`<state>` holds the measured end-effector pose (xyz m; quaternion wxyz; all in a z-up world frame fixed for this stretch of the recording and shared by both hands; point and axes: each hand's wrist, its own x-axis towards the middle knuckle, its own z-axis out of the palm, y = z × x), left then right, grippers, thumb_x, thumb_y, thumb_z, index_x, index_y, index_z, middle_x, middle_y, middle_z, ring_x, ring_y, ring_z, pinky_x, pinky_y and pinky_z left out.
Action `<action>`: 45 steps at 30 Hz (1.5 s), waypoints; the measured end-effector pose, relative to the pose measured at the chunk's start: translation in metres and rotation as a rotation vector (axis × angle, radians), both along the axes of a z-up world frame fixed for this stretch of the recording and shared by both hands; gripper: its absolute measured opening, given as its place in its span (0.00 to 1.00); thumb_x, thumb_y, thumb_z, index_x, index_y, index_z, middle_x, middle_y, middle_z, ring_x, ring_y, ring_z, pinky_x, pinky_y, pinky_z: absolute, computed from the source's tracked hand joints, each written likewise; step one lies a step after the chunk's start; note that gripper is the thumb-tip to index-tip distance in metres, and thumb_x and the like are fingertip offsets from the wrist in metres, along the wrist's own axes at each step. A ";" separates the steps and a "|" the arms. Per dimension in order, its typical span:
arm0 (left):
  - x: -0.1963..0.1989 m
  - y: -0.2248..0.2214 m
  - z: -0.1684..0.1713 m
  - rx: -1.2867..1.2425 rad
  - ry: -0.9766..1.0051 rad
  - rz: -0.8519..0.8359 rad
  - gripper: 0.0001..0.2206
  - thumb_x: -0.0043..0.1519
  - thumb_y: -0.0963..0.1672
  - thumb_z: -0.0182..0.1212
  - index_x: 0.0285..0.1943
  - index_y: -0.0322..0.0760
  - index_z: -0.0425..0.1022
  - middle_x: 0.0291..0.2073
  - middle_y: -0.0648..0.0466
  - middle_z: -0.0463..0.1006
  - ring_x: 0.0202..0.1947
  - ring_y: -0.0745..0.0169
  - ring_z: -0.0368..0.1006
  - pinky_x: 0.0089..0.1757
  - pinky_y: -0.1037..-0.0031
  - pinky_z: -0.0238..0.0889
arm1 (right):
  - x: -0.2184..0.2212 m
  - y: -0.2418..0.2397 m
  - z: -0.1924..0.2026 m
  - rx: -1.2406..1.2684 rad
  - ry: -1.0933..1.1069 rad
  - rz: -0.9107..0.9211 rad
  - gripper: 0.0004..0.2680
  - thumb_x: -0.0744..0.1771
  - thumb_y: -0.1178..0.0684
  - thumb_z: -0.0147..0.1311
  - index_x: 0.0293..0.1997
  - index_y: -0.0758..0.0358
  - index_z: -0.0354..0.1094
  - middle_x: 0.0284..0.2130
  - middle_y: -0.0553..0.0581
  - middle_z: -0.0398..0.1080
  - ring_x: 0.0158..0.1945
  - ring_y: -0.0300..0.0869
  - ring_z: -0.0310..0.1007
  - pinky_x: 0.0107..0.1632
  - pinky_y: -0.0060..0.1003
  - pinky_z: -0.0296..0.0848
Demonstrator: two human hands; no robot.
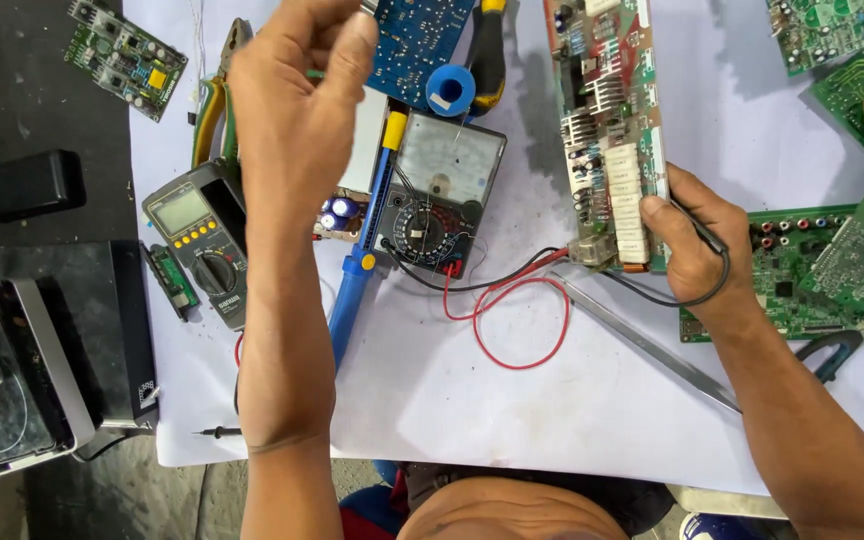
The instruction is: Diagnosing circuit boards with a multimeter and desoldering components using a soldering iron and pump.
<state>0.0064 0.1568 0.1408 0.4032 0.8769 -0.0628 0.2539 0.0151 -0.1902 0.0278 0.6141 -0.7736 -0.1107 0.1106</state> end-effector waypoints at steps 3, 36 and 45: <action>-0.009 -0.010 -0.014 0.030 0.241 0.062 0.14 0.70 0.47 0.58 0.59 0.36 0.75 0.46 0.52 0.82 0.41 0.64 0.74 0.39 0.69 0.69 | 0.001 -0.003 -0.003 0.072 -0.008 0.002 0.17 0.70 0.55 0.49 0.66 0.72 0.64 0.58 0.64 0.70 0.60 0.47 0.70 0.61 0.38 0.73; 0.024 0.318 -0.122 -0.021 0.015 0.797 0.16 0.55 0.50 0.79 0.42 0.36 0.83 0.32 0.55 0.85 0.24 0.75 0.81 0.20 0.77 0.74 | 0.034 0.078 0.054 0.085 0.185 0.603 0.16 0.67 0.50 0.52 0.59 0.66 0.73 0.45 0.56 0.78 0.42 0.39 0.76 0.39 0.30 0.74; -0.029 0.128 0.018 -0.154 0.171 0.573 0.15 0.69 0.55 0.65 0.53 0.46 0.74 0.42 0.63 0.74 0.38 0.76 0.74 0.35 0.82 0.73 | 0.054 0.186 0.035 0.390 0.023 0.747 0.15 0.72 0.46 0.44 0.63 0.62 0.68 0.47 0.53 0.74 0.45 0.38 0.74 0.47 0.32 0.73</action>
